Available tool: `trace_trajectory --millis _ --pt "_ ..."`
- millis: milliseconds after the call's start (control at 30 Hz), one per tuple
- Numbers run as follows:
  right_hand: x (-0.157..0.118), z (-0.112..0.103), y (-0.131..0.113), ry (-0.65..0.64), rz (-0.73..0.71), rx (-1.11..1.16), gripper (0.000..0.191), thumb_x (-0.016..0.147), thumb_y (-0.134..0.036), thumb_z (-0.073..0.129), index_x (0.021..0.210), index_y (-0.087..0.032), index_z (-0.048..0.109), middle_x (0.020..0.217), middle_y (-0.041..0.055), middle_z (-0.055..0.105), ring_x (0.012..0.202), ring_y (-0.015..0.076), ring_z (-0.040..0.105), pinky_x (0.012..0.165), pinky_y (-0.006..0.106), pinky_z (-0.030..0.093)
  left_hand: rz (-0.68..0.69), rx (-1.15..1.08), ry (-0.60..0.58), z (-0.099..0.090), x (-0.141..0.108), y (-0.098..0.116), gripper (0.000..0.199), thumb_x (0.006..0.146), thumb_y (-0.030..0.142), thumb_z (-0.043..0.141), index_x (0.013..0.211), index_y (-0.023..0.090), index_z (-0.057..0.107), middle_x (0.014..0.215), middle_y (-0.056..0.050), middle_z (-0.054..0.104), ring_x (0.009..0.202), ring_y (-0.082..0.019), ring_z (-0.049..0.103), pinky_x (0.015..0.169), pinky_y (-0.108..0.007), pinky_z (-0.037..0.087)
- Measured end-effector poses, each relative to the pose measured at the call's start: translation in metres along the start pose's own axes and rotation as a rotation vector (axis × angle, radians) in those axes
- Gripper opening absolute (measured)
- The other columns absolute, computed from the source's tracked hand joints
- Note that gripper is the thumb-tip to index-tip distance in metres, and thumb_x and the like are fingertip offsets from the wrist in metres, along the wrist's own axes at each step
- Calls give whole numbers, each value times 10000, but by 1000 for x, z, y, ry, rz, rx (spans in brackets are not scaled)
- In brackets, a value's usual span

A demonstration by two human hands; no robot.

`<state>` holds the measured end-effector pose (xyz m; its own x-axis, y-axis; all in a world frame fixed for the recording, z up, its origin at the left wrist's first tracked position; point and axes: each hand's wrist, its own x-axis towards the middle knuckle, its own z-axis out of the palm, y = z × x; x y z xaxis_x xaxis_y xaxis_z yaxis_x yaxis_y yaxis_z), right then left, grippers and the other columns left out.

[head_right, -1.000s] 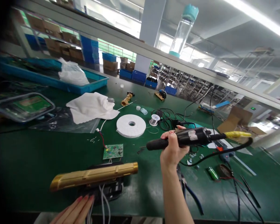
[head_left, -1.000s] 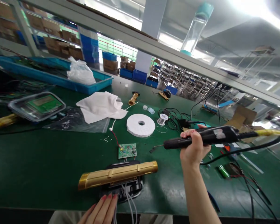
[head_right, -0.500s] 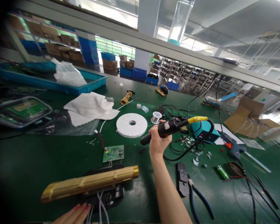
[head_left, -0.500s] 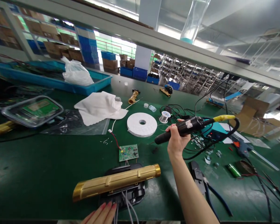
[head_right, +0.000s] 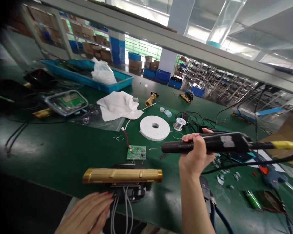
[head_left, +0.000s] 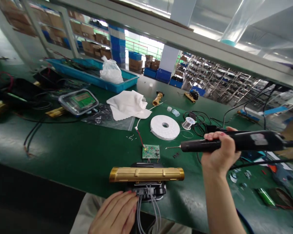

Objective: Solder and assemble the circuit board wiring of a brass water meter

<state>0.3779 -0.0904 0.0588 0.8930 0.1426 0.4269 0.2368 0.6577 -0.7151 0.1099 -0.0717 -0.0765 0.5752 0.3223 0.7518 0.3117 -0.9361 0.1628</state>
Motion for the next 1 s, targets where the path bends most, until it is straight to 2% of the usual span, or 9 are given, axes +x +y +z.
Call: trace_trajectory --millis 200,267,333,433,533,733,1000 --pt "-27 9 -58 -83 58 101 228 628 -148 495 847 -186 545 506 -73 378 466 66 327 473 186 344 -333 -239 36 -7 17 13 118 890 158 505 889 187 620 853 -9 669 819 -119 632 763 -224 523" --pt "-42 10 -71 -143 102 86 210 647 -161 477 846 -187 541 504 -68 369 453 68 308 456 190 323 -408 -263 41 -9 17 16 103 888 203 531 950 190 611 891 -21 653 860 -136 614 779 -246 524" --pt "-59 11 -79 -216 175 69 195 665 -167 474 850 -194 532 504 -66 375 436 67 306 444 198 306 -451 -258 39 -11 16 19 177 881 242 554 1045 192 597 941 -35 641 911 -155 595 807 -276 523" --pt "-78 11 -83 -300 237 58 195 686 -170 494 875 -202 529 505 -67 392 418 66 325 440 216 296 -458 -291 -3 -13 14 22 256 867 252 581 1117 202 585 976 -41 632 941 -162 579 816 -287 524" --pt "-89 10 -81 -345 246 51 199 705 -187 515 902 -207 531 517 -66 399 414 69 342 441 228 293 -459 -346 -24 -14 13 23 240 851 238 604 1089 204 607 953 -34 640 913 -158 580 788 -283 530" --pt "-92 6 -80 -401 255 71 209 706 -198 532 915 -209 530 518 -70 400 412 71 349 431 232 296 -401 -399 52 -14 13 22 90 857 173 583 895 188 664 782 -13 658 745 -141 582 648 -265 508" --pt "-96 9 -79 -381 289 31 203 696 -194 524 899 -197 516 515 -69 407 421 68 355 445 220 310 -354 -386 102 -14 13 22 92 828 117 613 861 193 653 762 5 658 727 -132 569 662 -268 479"
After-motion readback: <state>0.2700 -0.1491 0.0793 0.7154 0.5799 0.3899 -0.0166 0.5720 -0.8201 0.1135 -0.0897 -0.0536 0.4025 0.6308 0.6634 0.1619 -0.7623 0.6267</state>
